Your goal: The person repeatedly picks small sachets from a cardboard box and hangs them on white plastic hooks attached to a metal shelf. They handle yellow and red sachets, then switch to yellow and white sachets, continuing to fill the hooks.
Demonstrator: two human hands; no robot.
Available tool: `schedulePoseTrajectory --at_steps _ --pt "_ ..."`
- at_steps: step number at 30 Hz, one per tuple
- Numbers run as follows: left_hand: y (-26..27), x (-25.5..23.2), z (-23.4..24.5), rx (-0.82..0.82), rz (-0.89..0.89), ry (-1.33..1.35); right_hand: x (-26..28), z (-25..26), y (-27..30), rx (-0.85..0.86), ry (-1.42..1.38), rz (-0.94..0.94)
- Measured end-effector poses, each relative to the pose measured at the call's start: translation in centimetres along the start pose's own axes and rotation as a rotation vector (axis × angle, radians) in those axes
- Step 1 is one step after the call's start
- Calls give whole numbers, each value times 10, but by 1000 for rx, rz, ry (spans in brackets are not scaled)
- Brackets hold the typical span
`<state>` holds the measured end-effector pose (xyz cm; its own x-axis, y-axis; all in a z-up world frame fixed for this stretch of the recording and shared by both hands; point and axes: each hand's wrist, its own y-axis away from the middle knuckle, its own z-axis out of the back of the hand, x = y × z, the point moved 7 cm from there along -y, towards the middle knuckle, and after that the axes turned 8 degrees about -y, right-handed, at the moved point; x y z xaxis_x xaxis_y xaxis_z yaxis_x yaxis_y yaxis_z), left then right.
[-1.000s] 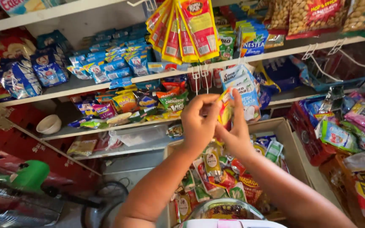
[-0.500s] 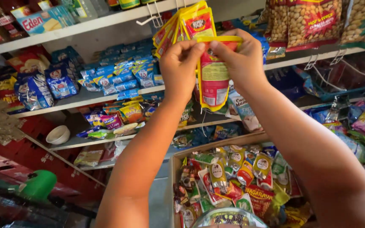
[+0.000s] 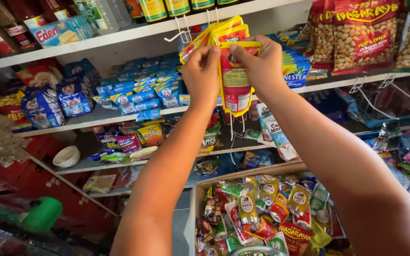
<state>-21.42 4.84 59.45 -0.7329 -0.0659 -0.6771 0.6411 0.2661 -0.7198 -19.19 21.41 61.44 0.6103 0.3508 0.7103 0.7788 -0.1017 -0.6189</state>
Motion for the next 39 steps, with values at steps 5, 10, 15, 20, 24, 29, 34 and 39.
schedulePoseTrajectory --at_steps 5,10,15,20,24,29,34,39 --pt "-8 8 0 -12 -53 -24 -8 1 -9 28 46 28" --pt "-14 15 -2 -32 -17 -40 -11 1 -14 1 72 14" --pt "-20 22 -2 -45 12 -75 -20 4 -21 -30 153 -10" --pt "-21 1 3 -45 18 -426 -31 14 -34 -27 274 13" --pt "-27 7 1 -77 -302 -691 -28 16 -43 -18 593 100" --pt "-37 28 9 -72 -387 -779 10 -6 -18 -28 844 490" --pt "-53 55 17 16 -271 -738 29 -35 -1 86 1062 769" --pt "-77 88 11 266 -36 -527 14 -46 -9 115 1189 731"
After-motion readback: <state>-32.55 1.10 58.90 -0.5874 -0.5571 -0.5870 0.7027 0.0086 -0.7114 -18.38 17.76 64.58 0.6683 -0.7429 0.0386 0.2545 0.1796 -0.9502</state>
